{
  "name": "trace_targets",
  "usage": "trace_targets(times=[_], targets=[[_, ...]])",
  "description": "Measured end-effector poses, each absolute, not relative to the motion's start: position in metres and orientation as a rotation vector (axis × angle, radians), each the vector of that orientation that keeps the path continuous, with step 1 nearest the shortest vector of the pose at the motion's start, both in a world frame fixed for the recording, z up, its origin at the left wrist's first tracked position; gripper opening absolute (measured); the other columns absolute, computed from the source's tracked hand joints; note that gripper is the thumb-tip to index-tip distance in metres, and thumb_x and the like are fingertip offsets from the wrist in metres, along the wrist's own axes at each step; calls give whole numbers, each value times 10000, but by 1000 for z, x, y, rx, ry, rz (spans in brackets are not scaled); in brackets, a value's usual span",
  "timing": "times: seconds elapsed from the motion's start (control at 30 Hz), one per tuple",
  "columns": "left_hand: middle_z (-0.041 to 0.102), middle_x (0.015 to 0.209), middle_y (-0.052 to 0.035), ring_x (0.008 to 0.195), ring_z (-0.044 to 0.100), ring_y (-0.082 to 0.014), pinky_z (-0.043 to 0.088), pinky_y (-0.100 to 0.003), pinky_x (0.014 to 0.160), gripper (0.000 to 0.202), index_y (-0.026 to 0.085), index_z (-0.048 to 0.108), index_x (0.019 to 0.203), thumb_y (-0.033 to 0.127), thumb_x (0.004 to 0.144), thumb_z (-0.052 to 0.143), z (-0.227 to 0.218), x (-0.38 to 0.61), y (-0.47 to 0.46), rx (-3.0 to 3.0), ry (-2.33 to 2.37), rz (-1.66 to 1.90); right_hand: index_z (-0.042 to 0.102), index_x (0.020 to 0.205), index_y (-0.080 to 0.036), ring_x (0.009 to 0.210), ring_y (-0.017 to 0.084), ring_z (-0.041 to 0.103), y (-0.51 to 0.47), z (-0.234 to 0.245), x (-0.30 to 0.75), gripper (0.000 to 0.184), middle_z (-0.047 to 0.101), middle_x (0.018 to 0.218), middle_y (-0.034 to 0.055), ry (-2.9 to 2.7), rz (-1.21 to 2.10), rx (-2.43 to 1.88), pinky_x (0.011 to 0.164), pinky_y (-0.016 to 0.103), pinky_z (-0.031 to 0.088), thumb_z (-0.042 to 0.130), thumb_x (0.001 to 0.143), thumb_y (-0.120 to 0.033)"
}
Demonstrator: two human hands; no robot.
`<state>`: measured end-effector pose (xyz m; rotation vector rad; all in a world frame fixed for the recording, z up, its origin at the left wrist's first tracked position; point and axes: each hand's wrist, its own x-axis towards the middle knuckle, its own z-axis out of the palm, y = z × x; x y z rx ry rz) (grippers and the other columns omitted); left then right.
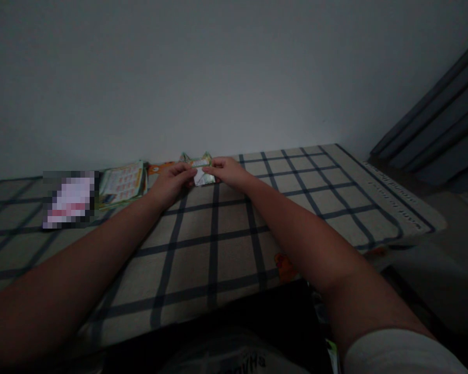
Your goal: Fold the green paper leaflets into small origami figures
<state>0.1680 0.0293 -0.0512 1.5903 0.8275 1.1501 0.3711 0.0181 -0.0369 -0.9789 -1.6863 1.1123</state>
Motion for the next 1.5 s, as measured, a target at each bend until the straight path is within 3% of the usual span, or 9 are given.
trace_targets(times=[0.17,0.43,0.6,0.77,0.97,1.13,1.23,1.5], targets=[[529,559,33,508,432,-100,301,-247,515,282,191,630,661,411,740,788,-53,167,31,1627,828,1201,634,811,-165,649,109,531,20,-39,369,175,606,745,-3,-1594,1177,-1014,571,218,435,688,876,-318],[554,553,21,503,455,-110,309,-251,508,268,195,639,668,407,728,792,-53,169,30,1550,800,1167,475,686,-196,591,97,477,19,-35,370,295,510,640,-52,-1599,1142,-938,546,213,370,702,876,-204],[563,568,22,515,466,-106,335,-248,523,276,190,654,704,419,738,805,-52,169,30,1558,782,1190,498,677,-187,587,93,485,17,-35,369,280,518,631,-49,-1588,1136,-950,539,206,365,700,870,-179],[585,603,22,543,483,-109,371,-246,550,321,187,653,716,463,747,814,-52,168,32,1641,800,1246,572,713,-171,595,97,499,14,-32,366,248,570,670,-24,-1512,1163,-1023,554,214,406,652,936,-247],[568,582,21,525,468,-100,344,-237,518,369,183,679,737,522,761,823,-55,169,34,1631,774,1238,546,664,-170,578,86,498,12,-26,367,305,546,623,-34,-1528,1105,-1050,563,203,403,636,954,-200],[587,587,22,508,477,-92,368,-222,493,385,179,705,804,541,764,829,-53,170,33,1585,774,1282,610,780,-169,577,81,516,13,-28,366,228,590,677,-26,-1522,1142,-1061,526,183,425,629,978,-279],[595,587,28,502,503,-95,394,-209,484,365,188,679,835,517,779,825,-51,170,34,1512,816,1329,630,896,-177,606,77,557,13,-31,366,106,650,769,-18,-1569,1229,-1021,524,173,443,692,926,-258],[713,781,-29,725,686,-158,554,-255,652,347,163,700,919,464,785,812,-45,171,28,1462,873,1257,600,864,-189,638,89,549,16,-35,366,161,624,753,-35,-1591,1122,-998,567,200,445,752,812,-200]])
